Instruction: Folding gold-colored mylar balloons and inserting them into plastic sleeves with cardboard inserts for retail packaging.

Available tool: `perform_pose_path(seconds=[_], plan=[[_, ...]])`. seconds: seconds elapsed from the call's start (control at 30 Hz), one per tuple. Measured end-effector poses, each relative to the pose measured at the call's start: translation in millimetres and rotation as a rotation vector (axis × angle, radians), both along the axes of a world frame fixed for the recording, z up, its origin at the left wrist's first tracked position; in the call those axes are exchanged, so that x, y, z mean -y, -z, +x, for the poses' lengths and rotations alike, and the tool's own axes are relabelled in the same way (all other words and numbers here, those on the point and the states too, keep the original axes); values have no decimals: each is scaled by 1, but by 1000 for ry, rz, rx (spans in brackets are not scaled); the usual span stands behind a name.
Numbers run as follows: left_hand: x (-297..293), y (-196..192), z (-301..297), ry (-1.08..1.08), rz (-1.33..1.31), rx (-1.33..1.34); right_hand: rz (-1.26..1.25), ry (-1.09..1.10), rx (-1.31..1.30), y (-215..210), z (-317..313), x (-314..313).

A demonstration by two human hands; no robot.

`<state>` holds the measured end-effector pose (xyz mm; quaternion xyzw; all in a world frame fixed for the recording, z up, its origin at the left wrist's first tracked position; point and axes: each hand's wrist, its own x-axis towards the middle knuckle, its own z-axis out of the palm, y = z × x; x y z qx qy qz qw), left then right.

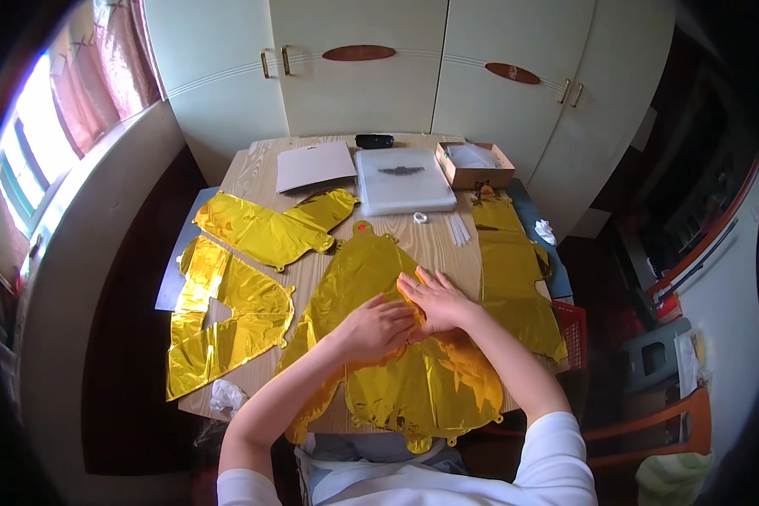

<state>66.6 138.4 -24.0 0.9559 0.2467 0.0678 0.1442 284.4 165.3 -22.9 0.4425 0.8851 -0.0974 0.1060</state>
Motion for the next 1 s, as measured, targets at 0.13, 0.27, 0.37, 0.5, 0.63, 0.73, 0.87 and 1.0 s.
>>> perform_pose_path(seconds=[0.13,0.27,0.37,0.5,0.63,0.73,0.87,1.0], plan=[[1,12,3,-58,44,96,7,-2,5,0,1,1],[3,18,-1,-82,139,52,-1,12,17,-11,-3,8],[4,18,-1,-89,123,27,68,48,13,-10,0,20],[2,17,-3,-76,183,-52,149,-44,25,-14,-4,53],[3,23,-3,-91,190,18,149,-140,-4,-2,0,110],[2,25,-1,-91,211,8,134,-100,-168,8,11,155],[4,17,-3,-84,203,-57,119,52,-223,-3,33,203],[4,17,-5,-87,205,-52,220,282,-133,-6,65,242]])
